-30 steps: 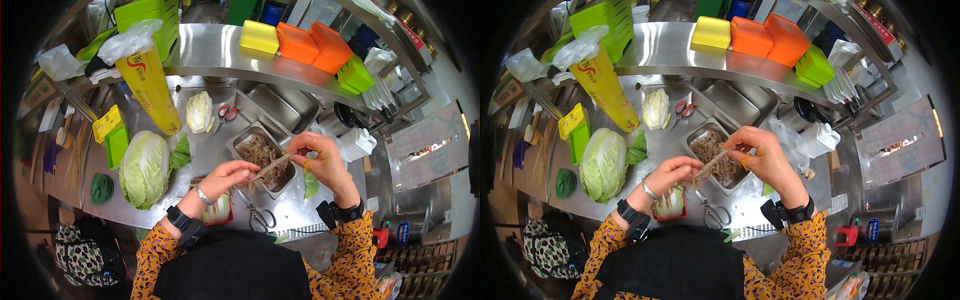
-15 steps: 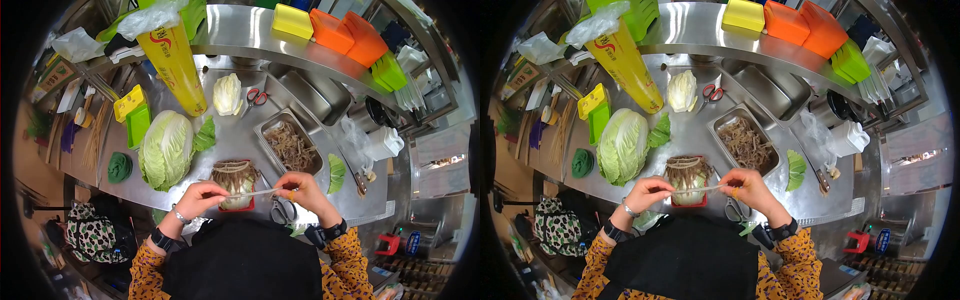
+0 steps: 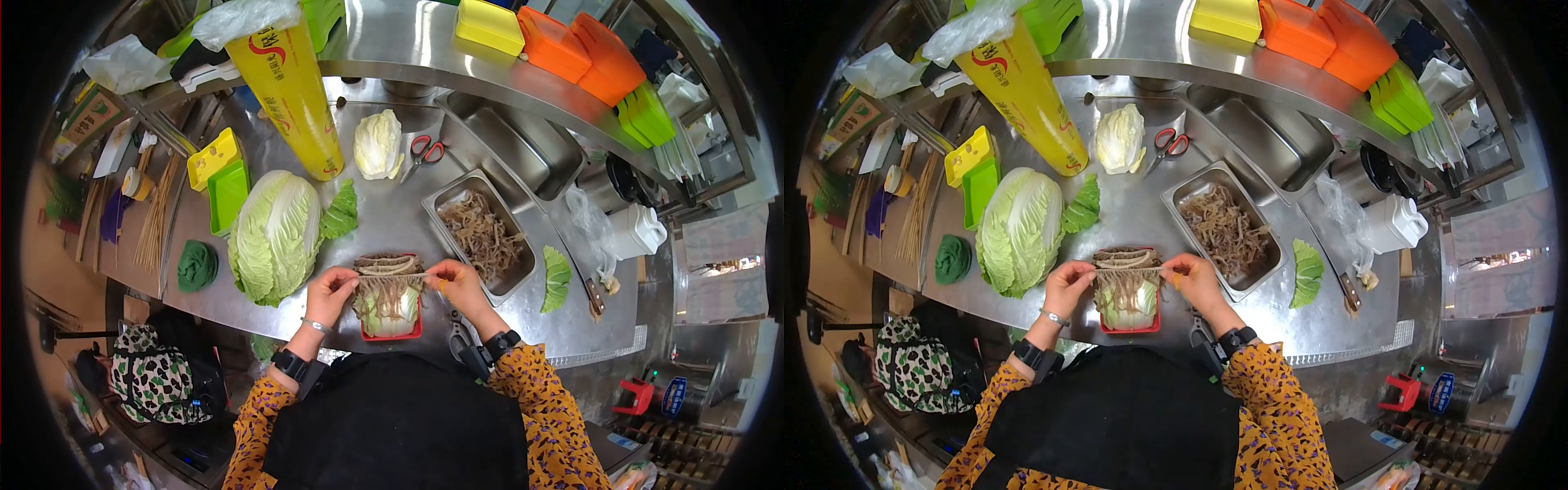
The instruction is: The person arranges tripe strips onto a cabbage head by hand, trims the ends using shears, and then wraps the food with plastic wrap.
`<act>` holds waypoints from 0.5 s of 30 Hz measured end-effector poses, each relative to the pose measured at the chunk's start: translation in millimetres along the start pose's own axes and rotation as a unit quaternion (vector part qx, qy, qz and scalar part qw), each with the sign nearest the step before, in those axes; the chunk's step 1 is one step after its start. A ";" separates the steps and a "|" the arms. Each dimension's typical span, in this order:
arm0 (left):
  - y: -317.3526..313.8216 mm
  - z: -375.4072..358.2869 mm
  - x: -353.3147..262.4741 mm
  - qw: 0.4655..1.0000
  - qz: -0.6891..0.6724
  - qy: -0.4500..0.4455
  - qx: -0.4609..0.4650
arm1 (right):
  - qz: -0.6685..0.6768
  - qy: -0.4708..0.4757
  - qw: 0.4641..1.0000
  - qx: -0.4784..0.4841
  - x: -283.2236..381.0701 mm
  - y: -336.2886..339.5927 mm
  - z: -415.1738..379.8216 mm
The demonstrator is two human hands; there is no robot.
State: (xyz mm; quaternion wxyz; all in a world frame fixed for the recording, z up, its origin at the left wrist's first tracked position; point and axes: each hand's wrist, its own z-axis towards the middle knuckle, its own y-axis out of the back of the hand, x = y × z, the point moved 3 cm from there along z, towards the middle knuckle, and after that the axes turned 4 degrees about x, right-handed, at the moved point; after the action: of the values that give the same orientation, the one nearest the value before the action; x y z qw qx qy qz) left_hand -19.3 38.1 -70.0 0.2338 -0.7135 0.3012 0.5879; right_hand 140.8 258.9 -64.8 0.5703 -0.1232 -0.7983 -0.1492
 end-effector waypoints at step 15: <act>-3.1 -2.3 14.9 0.990 0.108 -0.090 -0.027 | -0.054 0.057 0.991 -0.111 -5.5 -15.1 -5.7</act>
State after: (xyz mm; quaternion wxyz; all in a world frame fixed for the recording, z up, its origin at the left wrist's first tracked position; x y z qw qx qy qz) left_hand -13.7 36.4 -84.2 0.1760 -0.6269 0.3383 0.6794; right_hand 142.0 242.6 -69.8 0.5888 -0.1341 -0.7485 -0.2740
